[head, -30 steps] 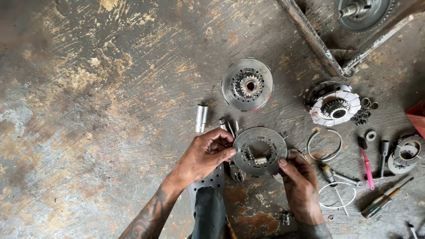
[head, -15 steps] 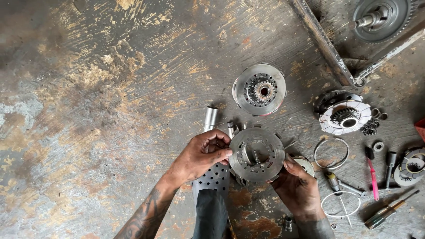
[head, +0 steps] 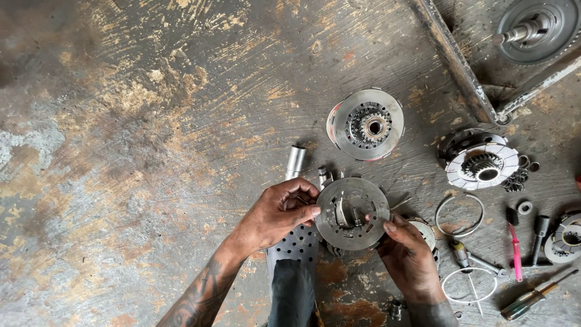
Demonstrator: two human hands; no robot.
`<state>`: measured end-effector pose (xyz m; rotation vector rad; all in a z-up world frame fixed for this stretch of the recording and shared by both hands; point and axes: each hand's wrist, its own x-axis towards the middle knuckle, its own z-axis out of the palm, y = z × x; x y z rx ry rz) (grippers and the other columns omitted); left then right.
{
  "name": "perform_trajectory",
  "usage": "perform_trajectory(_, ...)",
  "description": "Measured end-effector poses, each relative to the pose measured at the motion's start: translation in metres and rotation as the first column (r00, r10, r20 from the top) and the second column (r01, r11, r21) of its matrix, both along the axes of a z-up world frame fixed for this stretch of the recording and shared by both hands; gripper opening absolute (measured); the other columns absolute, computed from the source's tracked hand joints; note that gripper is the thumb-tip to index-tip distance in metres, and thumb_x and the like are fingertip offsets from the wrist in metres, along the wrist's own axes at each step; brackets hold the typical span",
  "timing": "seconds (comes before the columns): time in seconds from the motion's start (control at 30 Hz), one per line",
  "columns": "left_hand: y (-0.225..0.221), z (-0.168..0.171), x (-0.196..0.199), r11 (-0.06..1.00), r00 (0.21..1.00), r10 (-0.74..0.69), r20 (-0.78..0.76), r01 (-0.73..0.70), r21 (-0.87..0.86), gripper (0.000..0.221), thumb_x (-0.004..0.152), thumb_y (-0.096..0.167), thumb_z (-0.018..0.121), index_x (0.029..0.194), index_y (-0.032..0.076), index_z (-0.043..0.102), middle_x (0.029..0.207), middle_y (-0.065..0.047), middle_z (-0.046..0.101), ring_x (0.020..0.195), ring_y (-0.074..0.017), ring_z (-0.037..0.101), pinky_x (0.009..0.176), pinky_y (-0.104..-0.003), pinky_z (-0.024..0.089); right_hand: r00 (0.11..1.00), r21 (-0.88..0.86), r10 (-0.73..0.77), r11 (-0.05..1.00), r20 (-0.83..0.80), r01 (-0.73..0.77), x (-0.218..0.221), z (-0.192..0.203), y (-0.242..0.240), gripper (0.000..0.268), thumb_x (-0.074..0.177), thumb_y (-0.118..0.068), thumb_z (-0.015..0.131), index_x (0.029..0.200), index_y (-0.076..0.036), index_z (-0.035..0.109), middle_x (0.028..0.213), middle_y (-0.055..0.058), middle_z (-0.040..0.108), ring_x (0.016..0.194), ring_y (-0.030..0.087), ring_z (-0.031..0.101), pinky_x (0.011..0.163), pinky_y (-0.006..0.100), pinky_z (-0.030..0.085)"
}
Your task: The person sits on the floor of a motorcycle repair workshop and assembles a clutch, stacking friction discs and steel plates alternately into the clutch hub and basket by hand, aligning each plate and pressing the stack together.
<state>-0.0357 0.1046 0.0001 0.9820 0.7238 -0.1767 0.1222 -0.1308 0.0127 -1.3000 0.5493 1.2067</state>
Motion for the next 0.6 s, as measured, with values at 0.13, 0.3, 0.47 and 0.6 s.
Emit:
perform_trajectory(0.13,0.005,0.009,0.004,1.000,0.997,-0.013,-0.070,0.013,0.005,0.022,0.087,0.008,0.077,0.106,0.003,0.068,0.081,-0.008,0.066,0.074,-0.0158,0.068,0.066,-0.030,0.061,0.996,-0.118,-0.056,0.991,0.070,0.064,-0.004,-0.009,-0.006,0.036,0.089,0.002,0.059,0.123,0.014,0.059,0.109,0.023,0.068,0.101,0.031,0.063,0.096,0.043,0.048)
perform_trajectory(0.3,0.006,0.010,0.008,0.999,0.998,-0.011,-0.066,0.014,0.052,0.022,0.088,0.010,0.075,0.107,0.002,0.070,0.080,-0.009,0.069,0.072,-0.0145,0.067,0.067,-0.030,0.062,0.994,-0.201,-0.073,0.975,0.086,0.089,-0.004,-0.009,-0.004,0.047,0.092,0.002,0.056,0.138,0.012,0.051,0.116,0.023,0.062,0.102,0.030,0.060,0.097,0.043,0.048)
perform_trajectory(0.47,0.009,0.016,0.013,0.996,0.998,-0.014,-0.065,0.019,0.087,0.025,0.088,0.013,0.075,0.110,0.002,0.070,0.080,-0.008,0.069,0.070,-0.0142,0.066,0.064,-0.029,0.060,0.979,0.033,-0.024,0.999,0.203,0.018,-0.003,-0.028,-0.030,0.027,0.088,-0.003,0.070,0.115,0.004,0.067,0.102,0.017,0.073,0.088,0.026,0.068,0.084,0.039,0.053)
perform_trajectory(0.6,0.008,0.011,0.012,0.984,1.000,-0.001,-0.001,0.002,0.177,0.020,0.088,0.014,0.076,0.106,0.006,0.072,0.076,-0.005,0.069,0.060,-0.0093,0.055,0.052,-0.026,0.044,0.892,0.081,0.114,0.983,0.438,-0.166,-0.002,-0.026,-0.033,0.011,0.088,-0.001,0.072,0.099,-0.002,0.074,0.101,0.015,0.079,0.084,0.020,0.074,0.094,0.036,0.057)
